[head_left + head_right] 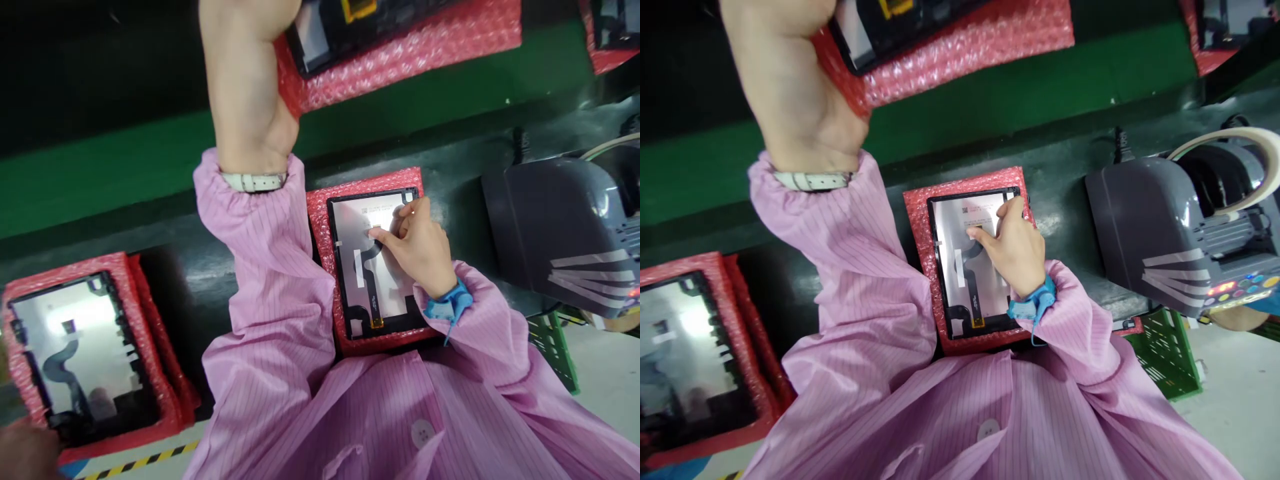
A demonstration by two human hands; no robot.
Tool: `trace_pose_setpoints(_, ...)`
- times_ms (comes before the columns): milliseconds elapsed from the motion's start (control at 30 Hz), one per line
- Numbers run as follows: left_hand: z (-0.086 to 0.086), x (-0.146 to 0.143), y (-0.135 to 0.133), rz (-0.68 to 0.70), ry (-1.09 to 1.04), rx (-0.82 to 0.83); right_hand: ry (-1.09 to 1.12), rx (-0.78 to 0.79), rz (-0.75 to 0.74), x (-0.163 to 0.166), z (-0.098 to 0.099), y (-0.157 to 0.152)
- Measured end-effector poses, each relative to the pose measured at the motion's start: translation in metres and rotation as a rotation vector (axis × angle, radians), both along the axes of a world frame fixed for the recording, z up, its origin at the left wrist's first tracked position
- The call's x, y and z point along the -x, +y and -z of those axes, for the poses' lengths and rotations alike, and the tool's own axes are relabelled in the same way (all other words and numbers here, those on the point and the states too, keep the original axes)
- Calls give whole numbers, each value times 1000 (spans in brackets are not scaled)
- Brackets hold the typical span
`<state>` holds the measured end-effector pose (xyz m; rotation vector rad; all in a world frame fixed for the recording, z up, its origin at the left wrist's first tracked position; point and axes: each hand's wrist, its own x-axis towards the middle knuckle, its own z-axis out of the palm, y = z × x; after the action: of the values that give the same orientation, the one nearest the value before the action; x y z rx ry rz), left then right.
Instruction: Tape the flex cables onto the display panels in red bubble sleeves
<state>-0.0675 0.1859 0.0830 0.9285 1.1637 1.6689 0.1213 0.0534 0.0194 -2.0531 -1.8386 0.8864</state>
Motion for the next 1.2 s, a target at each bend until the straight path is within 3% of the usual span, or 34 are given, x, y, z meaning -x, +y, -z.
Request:
trace_pose_setpoints(167, -3, 8, -30, 66, -7, -46, 13, -64, -31, -6, 6, -1)
trace_pose_setpoints(400, 1, 12, -91, 51, -58, -130, 263, -179, -66, -22, 15, 9)
trace_pose_setpoints(467, 8, 9, -113, 37, -57, -125, 505, -181, 15, -33, 11, 12)
trace_pose_setpoints(533, 17, -2, -137, 32, -83, -83, 874, -70, 87, -50, 4, 12)
trace_pose_setpoints(600, 27, -19, -161, 63, -111, -7, 1213, 124, 42, -68, -4, 8)
trace_pose_setpoints(667, 38, -40, -182, 117, -79, 96, 1374, 271, -62, -85, -10, 2)
trace_pose_setpoints(767, 55, -68, -203, 169, 149, 260, 1321, 309, -47, -99, -9, -4)
trace_pose_setpoints(867, 66, -78, -218, 134, 356, 328, 1269, 296, 40, -102, -3, -7)
trace_pose_setpoints(1067, 86, -56, -246, -250, 703, 477, 1315, 210, 203, -103, 5, -2)
trace_pose_setpoints(1200, 101, -51, -256, -217, 821, 565, 1296, 193, 229, -106, 9, 4)
